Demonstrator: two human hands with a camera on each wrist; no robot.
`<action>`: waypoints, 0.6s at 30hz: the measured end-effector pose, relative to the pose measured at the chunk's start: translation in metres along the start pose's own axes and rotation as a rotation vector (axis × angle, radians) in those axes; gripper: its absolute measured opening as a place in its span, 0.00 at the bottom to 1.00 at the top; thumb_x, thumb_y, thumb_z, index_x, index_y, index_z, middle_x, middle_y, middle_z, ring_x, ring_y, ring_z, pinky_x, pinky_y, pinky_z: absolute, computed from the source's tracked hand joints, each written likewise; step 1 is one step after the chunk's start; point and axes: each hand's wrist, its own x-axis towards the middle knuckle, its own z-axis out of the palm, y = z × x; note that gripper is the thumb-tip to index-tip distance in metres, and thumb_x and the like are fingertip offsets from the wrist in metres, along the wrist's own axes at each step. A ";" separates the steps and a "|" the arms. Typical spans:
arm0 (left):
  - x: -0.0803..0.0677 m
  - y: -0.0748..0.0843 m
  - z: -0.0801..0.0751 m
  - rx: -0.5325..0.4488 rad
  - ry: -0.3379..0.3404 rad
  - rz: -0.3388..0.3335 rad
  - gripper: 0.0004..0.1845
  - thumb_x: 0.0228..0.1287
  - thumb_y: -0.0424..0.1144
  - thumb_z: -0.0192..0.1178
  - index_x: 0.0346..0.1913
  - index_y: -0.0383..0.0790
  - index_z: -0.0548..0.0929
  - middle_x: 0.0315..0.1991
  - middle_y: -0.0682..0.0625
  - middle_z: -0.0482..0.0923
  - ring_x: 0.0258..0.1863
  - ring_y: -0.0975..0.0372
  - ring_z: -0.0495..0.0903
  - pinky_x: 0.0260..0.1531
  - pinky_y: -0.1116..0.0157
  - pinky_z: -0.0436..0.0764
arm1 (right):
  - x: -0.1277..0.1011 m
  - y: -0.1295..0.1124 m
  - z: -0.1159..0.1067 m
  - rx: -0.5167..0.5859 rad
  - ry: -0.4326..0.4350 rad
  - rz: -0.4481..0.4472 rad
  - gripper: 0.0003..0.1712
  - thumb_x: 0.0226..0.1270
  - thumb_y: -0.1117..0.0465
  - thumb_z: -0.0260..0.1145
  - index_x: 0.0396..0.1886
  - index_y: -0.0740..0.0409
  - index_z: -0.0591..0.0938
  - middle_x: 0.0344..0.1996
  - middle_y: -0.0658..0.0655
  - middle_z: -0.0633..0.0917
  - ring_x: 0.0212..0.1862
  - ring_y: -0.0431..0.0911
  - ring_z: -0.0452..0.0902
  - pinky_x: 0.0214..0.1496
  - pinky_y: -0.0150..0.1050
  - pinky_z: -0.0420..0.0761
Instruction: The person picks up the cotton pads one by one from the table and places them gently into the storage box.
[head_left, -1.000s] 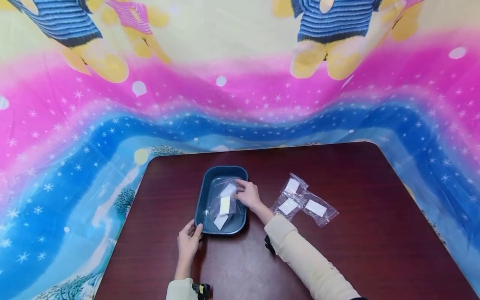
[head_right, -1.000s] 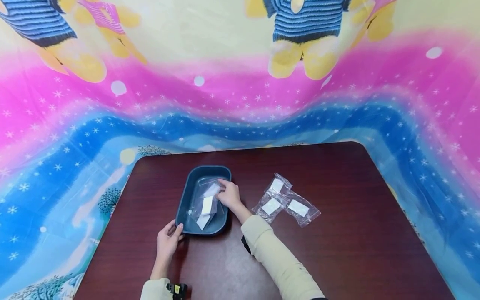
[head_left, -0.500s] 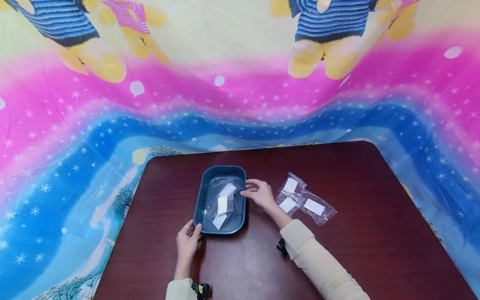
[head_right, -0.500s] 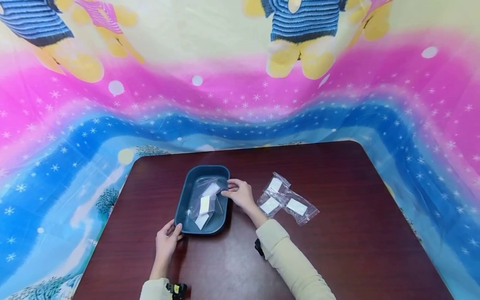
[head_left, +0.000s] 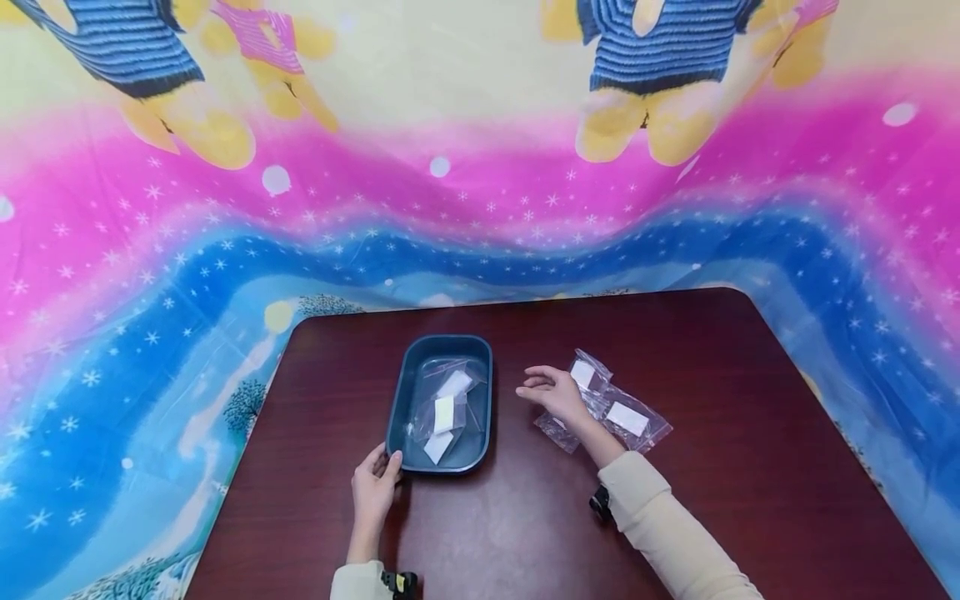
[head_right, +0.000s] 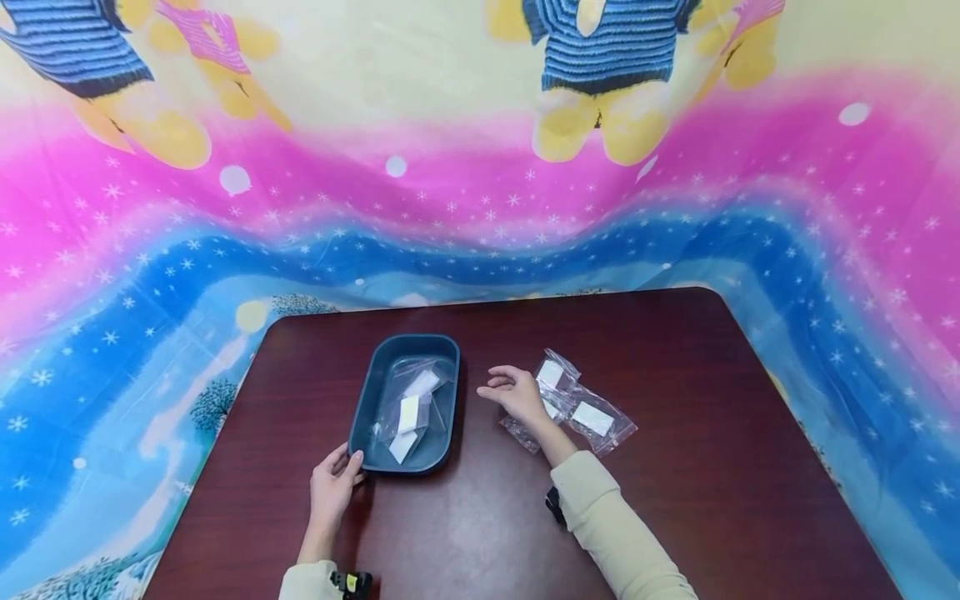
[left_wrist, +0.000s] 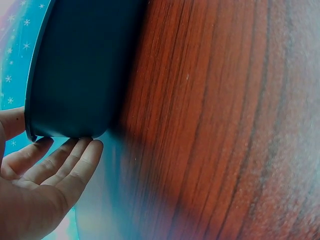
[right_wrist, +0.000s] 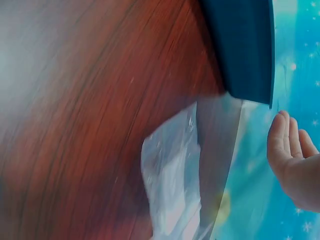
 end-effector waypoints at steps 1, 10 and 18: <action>0.000 -0.001 0.000 0.002 -0.001 0.001 0.22 0.63 0.32 0.56 0.57 0.23 0.70 0.50 0.28 0.73 0.48 0.45 0.75 0.38 0.60 0.82 | -0.001 0.001 -0.003 -0.003 -0.006 0.003 0.22 0.52 0.66 0.70 0.47 0.71 0.77 0.31 0.58 0.82 0.32 0.40 0.78 0.34 0.32 0.81; -0.001 -0.002 0.002 -0.008 0.008 0.023 0.21 0.63 0.32 0.57 0.55 0.21 0.71 0.48 0.27 0.74 0.46 0.45 0.76 0.36 0.60 0.82 | -0.006 0.006 -0.034 -0.010 -0.063 0.001 0.23 0.53 0.68 0.69 0.47 0.75 0.75 0.28 0.55 0.82 0.29 0.38 0.76 0.32 0.34 0.79; -0.001 0.000 0.001 -0.005 0.009 0.026 0.22 0.63 0.33 0.57 0.56 0.20 0.70 0.48 0.26 0.73 0.45 0.45 0.76 0.35 0.61 0.83 | -0.013 0.008 -0.055 -0.051 -0.060 -0.023 0.23 0.53 0.68 0.69 0.47 0.77 0.74 0.28 0.56 0.82 0.29 0.38 0.76 0.31 0.33 0.79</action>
